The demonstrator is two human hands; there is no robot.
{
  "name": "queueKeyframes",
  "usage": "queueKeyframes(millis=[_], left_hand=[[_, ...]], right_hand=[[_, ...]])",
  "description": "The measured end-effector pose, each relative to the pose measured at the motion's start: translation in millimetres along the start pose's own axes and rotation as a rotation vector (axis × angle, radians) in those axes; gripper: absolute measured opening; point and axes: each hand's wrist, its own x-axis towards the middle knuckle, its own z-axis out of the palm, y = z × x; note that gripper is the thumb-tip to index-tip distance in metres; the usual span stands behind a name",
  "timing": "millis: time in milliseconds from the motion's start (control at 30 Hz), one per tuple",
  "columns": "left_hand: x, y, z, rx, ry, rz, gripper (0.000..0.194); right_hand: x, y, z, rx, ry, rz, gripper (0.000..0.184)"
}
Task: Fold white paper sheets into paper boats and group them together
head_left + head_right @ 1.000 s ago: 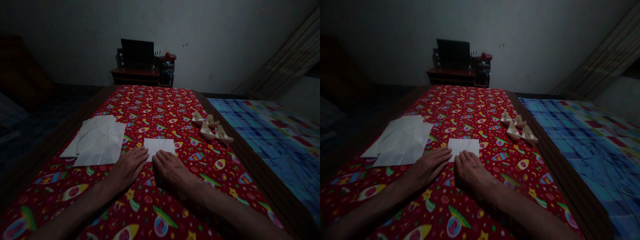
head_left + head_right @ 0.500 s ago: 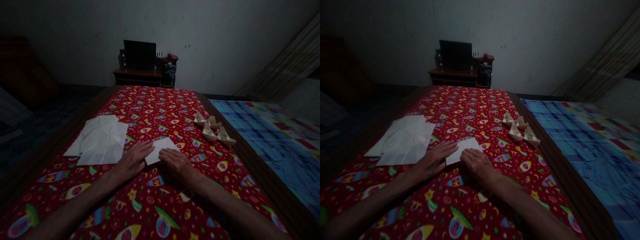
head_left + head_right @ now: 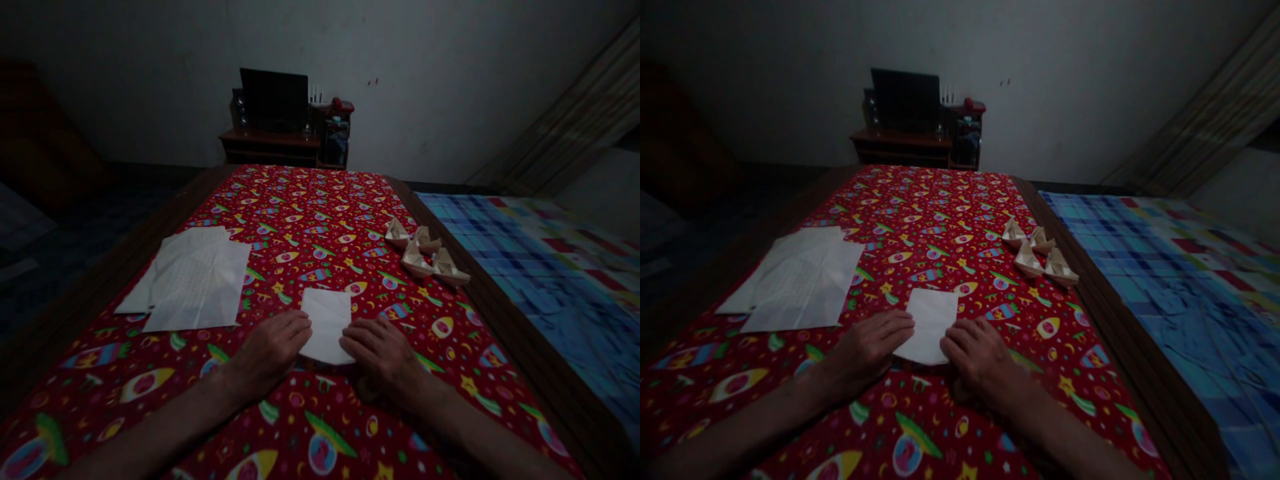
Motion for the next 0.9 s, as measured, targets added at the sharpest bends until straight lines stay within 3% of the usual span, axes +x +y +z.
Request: queueKeyframes(millis=[100,200,333,533,767,900], left_hand=[[0.6,-1.8,0.0,-0.165,0.008,-0.113,0.022],[3.6,-7.4,2.5,-0.308,0.068,-0.274,0.015],[14.0,-11.3,3.6,-0.336,0.005,-0.513,0.028],[32.5,-14.0,3.9,-0.161,-0.055,-0.705,0.028],[36.5,-17.9,9.5,-0.028,-0.088,-0.688,0.018],[35.5,-14.7,9.9,0.036,-0.081,-0.663,0.038]], right_hand=[[-2.7,2.9,4.8,0.183,0.074,0.148,0.021],[2.2,7.1,8.9,0.374,0.056,0.4,0.017],[12.4,8.4,12.8,0.417,0.012,0.629,0.024],[27.0,9.4,11.4,0.187,-0.081,0.688,0.028],[33.0,14.3,11.7,0.102,-0.146,0.669,0.031],[32.7,16.7,14.3,0.079,-0.173,0.674,0.032]])
